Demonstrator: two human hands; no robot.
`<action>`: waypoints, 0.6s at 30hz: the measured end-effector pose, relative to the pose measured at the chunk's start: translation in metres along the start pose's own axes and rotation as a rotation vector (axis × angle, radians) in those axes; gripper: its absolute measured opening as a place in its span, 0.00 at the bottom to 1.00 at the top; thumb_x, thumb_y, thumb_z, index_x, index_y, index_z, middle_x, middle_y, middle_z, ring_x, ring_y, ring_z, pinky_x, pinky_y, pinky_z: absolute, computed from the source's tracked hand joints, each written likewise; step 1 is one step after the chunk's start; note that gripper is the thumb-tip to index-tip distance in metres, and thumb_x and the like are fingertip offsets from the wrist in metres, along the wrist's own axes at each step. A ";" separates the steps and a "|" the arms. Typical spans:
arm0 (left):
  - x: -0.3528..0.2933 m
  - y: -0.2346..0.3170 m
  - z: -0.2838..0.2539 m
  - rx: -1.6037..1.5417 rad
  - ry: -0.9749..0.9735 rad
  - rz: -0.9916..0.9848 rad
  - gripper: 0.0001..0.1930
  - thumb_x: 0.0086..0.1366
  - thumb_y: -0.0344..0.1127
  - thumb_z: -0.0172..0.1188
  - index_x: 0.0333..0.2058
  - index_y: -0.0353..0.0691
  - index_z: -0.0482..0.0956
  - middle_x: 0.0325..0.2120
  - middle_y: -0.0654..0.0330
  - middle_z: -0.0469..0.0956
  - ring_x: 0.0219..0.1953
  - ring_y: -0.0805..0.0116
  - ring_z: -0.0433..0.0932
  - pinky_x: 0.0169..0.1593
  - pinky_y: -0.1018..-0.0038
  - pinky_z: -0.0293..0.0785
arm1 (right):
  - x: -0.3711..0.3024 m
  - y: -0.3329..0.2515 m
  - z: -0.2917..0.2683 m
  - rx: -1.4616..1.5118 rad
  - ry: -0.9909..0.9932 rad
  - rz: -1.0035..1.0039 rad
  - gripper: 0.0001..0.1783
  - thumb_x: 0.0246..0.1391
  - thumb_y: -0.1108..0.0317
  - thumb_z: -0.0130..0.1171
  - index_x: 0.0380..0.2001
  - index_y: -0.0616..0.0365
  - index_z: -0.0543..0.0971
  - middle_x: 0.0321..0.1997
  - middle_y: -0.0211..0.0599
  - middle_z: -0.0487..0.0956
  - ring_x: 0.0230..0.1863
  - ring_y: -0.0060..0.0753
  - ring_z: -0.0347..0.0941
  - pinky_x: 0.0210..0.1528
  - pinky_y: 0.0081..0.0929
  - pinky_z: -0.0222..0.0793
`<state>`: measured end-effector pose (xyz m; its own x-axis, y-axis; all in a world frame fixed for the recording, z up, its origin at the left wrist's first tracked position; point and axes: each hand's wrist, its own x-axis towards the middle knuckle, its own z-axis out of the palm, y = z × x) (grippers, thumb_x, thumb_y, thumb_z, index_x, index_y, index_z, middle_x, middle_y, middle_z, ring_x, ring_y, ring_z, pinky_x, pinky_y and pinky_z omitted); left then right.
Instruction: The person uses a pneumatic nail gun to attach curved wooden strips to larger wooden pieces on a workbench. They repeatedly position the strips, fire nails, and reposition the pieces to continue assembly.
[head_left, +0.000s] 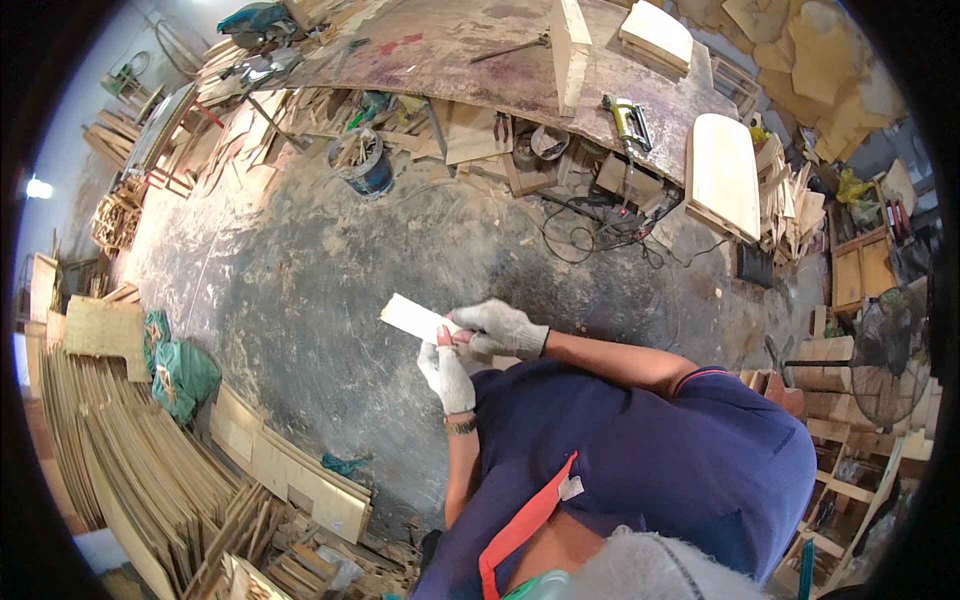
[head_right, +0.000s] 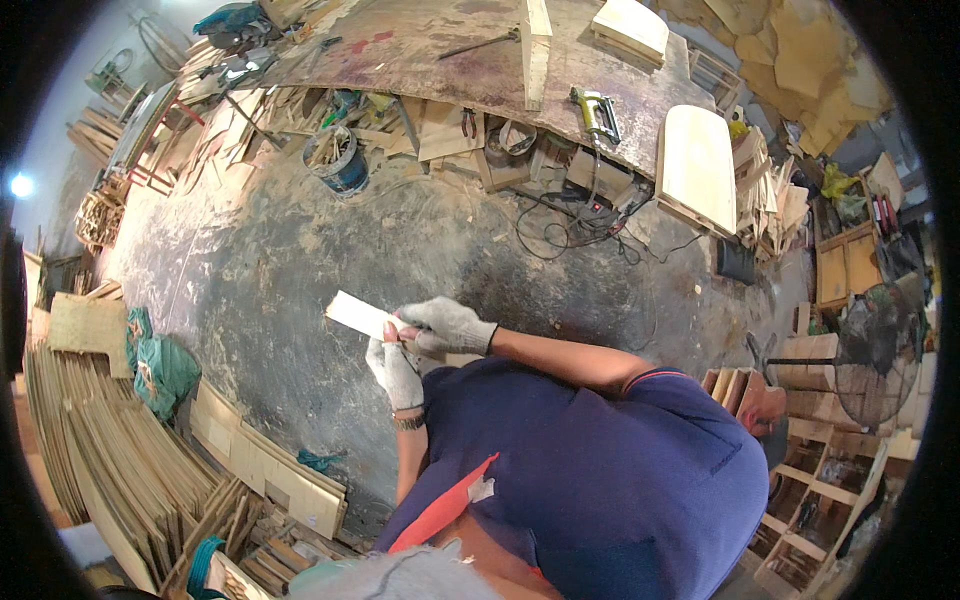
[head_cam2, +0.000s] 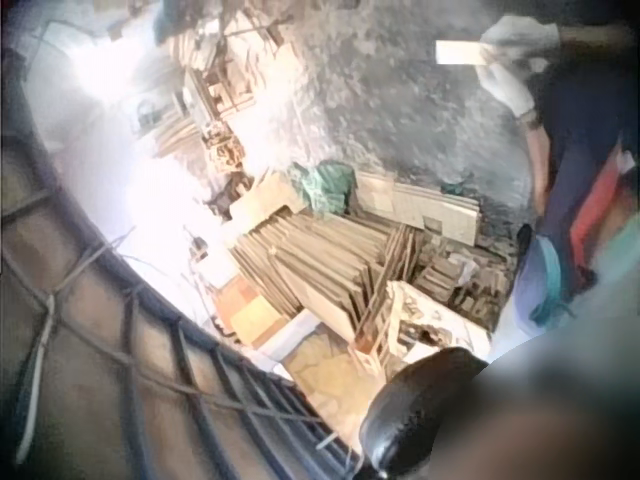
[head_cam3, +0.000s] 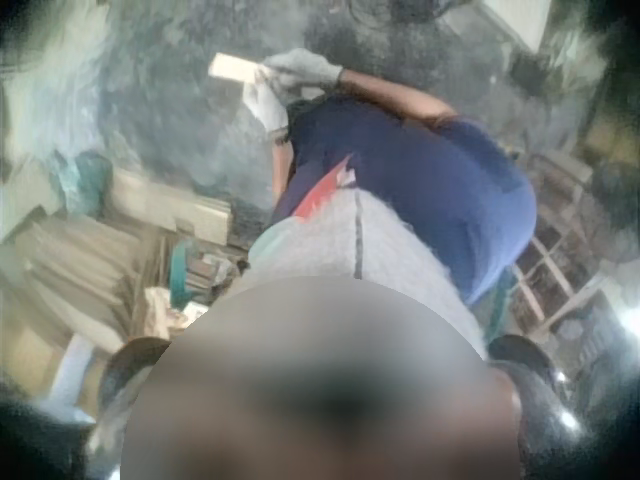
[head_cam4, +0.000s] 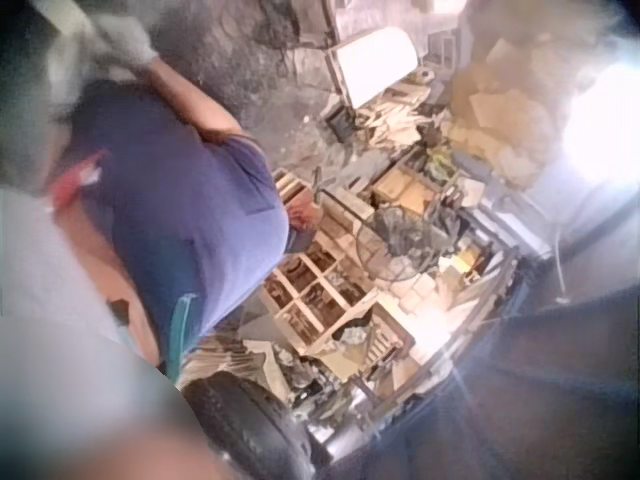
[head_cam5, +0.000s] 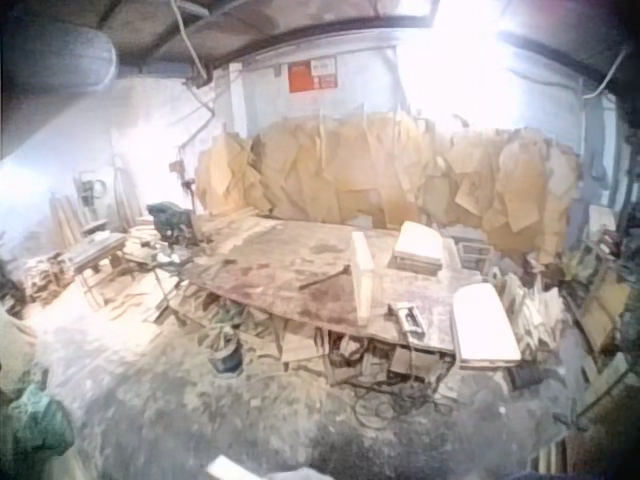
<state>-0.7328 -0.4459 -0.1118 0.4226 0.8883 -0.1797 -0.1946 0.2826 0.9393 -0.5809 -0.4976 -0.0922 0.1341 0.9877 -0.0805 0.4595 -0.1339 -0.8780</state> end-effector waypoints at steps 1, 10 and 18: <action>0.024 0.012 0.003 0.037 -0.053 0.053 0.21 0.78 0.45 0.58 0.53 0.29 0.81 0.42 0.57 0.85 0.42 0.73 0.81 0.49 0.75 0.74 | 0.016 0.003 -0.013 0.062 0.052 -0.112 0.14 0.65 0.60 0.60 0.49 0.53 0.83 0.39 0.50 0.84 0.42 0.48 0.85 0.42 0.39 0.78; 0.204 0.093 0.005 0.231 -0.101 0.171 0.27 0.76 0.51 0.59 0.58 0.30 0.79 0.46 0.50 0.85 0.52 0.65 0.81 0.58 0.66 0.74 | 0.118 0.012 -0.095 0.135 0.773 0.193 0.08 0.61 0.69 0.68 0.41 0.60 0.82 0.31 0.31 0.82 0.33 0.21 0.77 0.38 0.25 0.75; 0.302 0.111 0.014 0.298 -0.010 0.227 0.12 0.72 0.38 0.66 0.44 0.34 0.81 0.35 0.61 0.84 0.37 0.74 0.83 0.43 0.75 0.78 | 0.126 0.076 -0.229 -0.140 1.287 0.176 0.09 0.62 0.66 0.67 0.40 0.59 0.83 0.32 0.34 0.85 0.34 0.20 0.79 0.39 0.27 0.75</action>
<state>-0.6139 -0.1511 -0.0574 0.4072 0.9123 0.0440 -0.0182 -0.0401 0.9990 -0.3279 -0.4021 -0.0615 0.9044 0.1821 0.3858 0.4260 -0.3369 -0.8396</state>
